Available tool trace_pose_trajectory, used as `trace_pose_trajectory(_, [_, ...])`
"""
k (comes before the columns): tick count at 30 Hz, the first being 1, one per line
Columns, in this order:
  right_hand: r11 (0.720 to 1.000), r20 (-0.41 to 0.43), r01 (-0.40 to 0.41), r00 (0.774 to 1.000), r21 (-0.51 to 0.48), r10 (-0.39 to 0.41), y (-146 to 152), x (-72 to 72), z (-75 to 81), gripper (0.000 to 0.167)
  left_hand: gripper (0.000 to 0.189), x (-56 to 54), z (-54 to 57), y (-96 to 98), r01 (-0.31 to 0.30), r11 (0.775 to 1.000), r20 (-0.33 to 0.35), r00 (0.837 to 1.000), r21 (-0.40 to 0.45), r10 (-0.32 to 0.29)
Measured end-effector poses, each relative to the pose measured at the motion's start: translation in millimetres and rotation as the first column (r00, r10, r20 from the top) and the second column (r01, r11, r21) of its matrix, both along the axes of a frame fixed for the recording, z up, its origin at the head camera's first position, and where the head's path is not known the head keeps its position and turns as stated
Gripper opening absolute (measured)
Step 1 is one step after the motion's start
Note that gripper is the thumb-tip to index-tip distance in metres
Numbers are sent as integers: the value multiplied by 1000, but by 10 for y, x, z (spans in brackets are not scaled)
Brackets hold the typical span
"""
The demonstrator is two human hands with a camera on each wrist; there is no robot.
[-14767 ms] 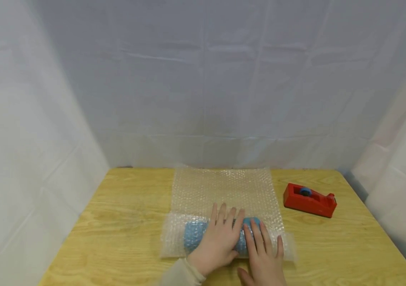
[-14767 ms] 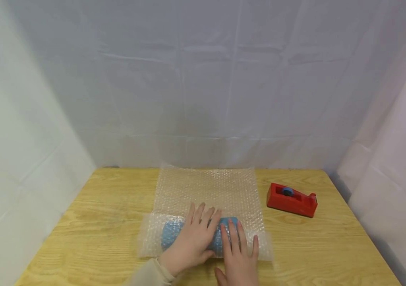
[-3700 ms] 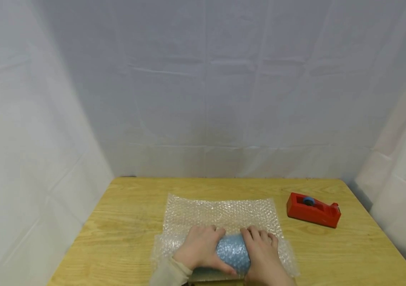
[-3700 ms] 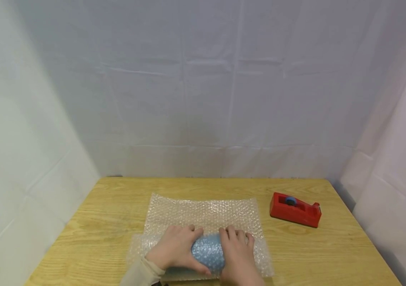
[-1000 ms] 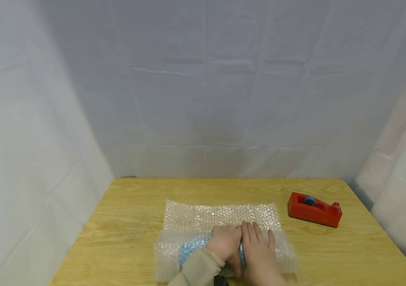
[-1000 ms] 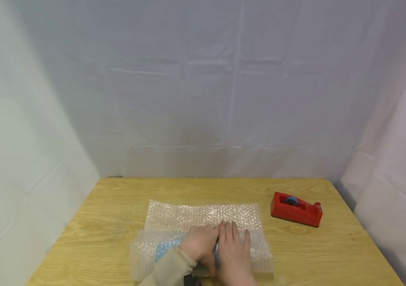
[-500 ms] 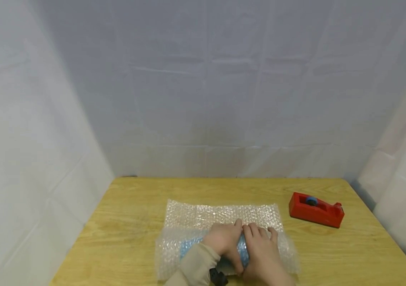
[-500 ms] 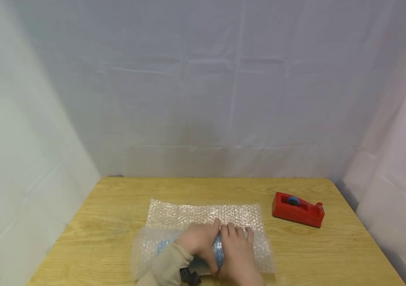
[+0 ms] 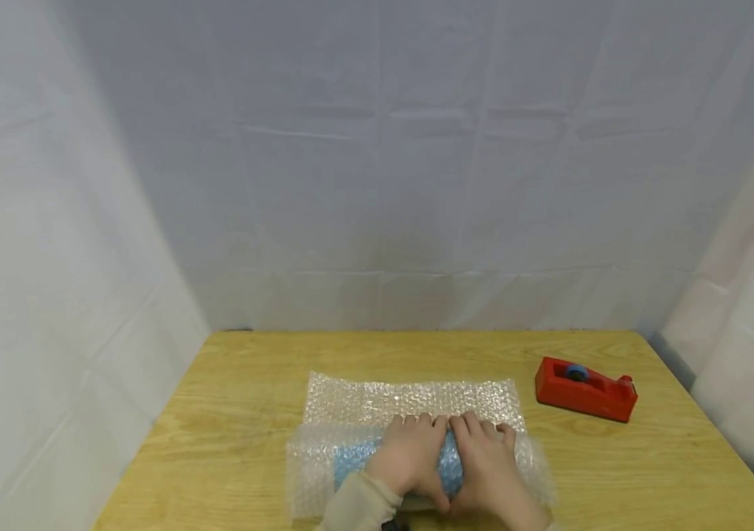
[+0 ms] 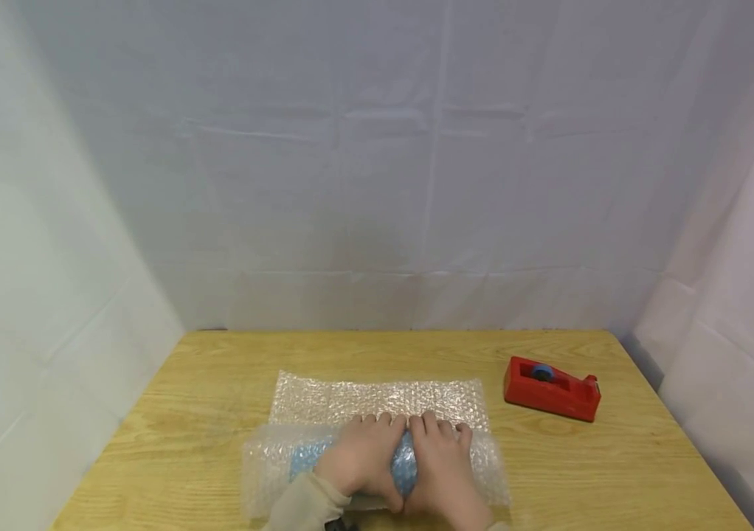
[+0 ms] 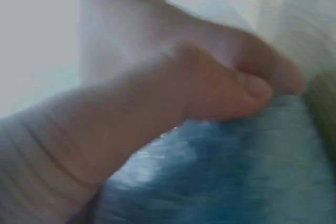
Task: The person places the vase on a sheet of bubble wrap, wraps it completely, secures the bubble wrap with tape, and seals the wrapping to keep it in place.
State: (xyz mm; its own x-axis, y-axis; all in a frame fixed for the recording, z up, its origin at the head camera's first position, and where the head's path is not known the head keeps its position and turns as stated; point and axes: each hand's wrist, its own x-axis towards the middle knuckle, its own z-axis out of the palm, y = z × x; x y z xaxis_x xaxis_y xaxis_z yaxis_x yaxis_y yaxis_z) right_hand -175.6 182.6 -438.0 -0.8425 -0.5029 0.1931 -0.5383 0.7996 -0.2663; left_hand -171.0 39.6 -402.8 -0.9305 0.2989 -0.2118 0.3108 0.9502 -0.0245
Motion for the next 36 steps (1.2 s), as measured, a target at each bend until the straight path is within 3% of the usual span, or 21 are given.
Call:
trace_pose_trajectory(4, [1000,14,4,1000,10,-4,-17,-23,-1,110,110,19,-74,-4,4,1000,-53,999,-20,-5])
trace_pose_trajectory(8, [1000,33,4,999,14,-4,-19,-34,15,110,114,7,-98,3,3,1000,-54,999,-16,-4])
trace_pose_trajectory(18, [1000,107,-12,994,-5,12,27,0,6,106,107,55,-44,98,-36,998,-37,999,-43,35])
trace_pose_trajectory(25, [1000,186,-21,982,-14,23,30,49,31,106,99,88,6,103,-25,999,-18,1000,-32,24])
trace_pose_trajectory(30, [999,214,-47,976,-21,50,25,30,45,105,96,68,17,62,5,1000,2,1000,23,-5])
trace_pose_trajectory(36, [996,190,-86,978,-25,89,48,-27,78,103,84,-6,20,-3,10,987,48,999,159,-17])
